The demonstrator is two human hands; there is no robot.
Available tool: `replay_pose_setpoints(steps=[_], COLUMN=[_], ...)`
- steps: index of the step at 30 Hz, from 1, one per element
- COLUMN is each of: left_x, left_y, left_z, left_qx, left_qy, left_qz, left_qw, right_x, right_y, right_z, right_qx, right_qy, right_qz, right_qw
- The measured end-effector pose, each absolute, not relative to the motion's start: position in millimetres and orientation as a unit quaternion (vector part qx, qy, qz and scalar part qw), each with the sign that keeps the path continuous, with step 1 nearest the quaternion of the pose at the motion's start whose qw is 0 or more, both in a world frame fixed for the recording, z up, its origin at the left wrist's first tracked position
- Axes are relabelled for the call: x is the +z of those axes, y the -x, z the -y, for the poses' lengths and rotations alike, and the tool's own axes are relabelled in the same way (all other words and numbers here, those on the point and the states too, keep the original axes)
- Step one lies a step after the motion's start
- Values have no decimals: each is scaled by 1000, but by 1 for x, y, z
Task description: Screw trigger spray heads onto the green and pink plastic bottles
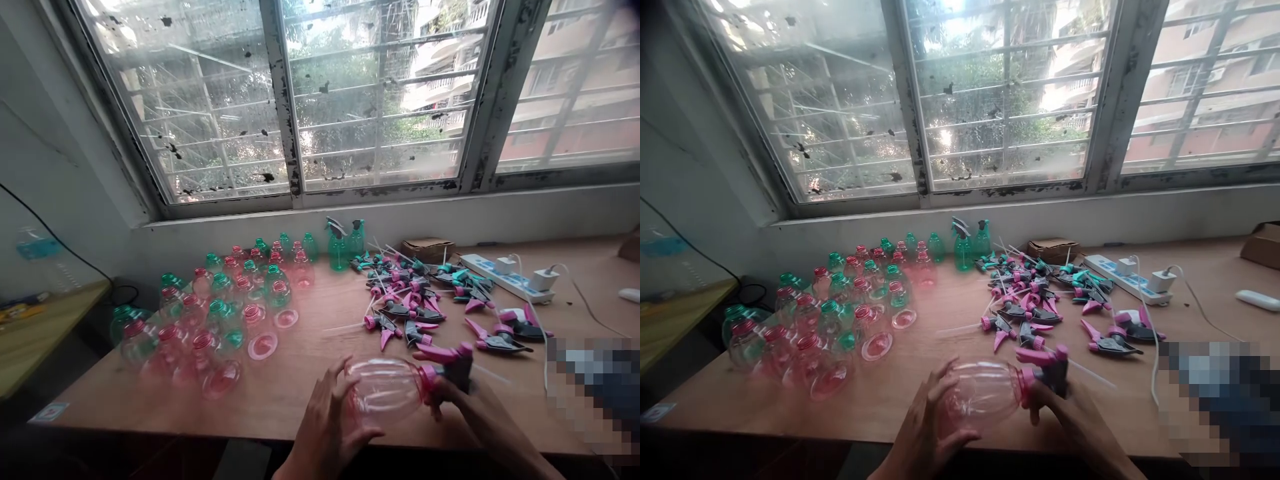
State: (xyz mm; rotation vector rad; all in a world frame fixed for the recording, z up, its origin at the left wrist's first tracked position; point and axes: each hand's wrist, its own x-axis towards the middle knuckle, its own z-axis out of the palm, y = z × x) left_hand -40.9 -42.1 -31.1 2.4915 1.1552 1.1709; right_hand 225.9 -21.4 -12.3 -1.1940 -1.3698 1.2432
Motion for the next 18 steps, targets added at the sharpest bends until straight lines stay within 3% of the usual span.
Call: replay_pose_setpoints(steps=[9, 18], left_x=[-27, -41], left_y=[33, 40], left_z=[44, 32], left_qx=[371, 368], left_qy=[-772, -808], left_qz=[-507, -459], left_qw=[94, 32], right_x=[95, 86], right_y=[-183, -133], right_z=[-89, -251], right_qx=[259, 155], right_qy=[432, 562], right_qz=[700, 727], right_qw=[507, 363])
